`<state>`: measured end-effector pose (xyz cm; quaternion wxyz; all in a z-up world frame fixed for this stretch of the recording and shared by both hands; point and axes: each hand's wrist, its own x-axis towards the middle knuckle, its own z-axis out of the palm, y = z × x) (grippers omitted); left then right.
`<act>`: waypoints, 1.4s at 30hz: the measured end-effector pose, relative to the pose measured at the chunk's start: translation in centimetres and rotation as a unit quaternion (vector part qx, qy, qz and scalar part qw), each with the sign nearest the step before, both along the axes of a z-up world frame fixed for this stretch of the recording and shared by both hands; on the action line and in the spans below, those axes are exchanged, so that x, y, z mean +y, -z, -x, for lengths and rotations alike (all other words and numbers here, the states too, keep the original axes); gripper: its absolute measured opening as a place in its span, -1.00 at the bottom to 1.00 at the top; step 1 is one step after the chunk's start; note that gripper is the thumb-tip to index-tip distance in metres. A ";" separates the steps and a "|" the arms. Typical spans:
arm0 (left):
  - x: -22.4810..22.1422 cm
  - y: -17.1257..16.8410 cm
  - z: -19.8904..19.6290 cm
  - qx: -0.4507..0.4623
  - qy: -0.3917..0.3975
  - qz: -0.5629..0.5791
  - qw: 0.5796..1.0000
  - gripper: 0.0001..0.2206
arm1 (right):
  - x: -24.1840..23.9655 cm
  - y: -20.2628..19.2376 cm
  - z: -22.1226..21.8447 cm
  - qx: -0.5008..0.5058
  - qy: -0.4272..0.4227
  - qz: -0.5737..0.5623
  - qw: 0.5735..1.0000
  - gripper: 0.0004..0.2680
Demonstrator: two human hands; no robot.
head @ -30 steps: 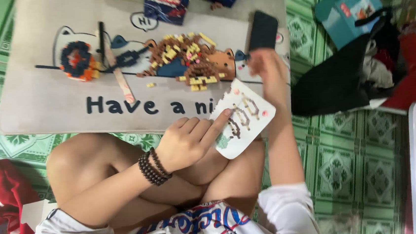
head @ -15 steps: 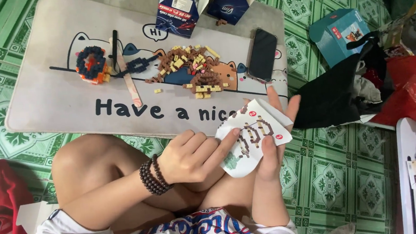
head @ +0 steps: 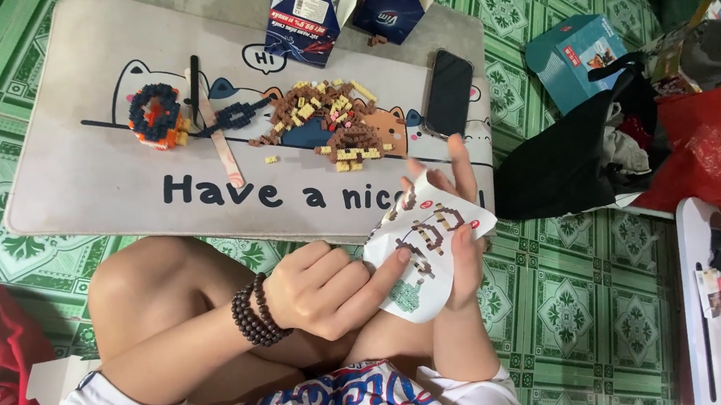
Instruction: Assembling a small figure using interlocking toy blocks while following a printed manual.
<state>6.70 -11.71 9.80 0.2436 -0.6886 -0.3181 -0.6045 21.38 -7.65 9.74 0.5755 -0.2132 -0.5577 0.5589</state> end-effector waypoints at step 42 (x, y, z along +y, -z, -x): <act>5.4 9.4 0.7 0.179 0.087 0.494 0.846 -0.79 | 5.7 10.8 -7.0 -0.486 0.151 -0.189 0.840 -0.91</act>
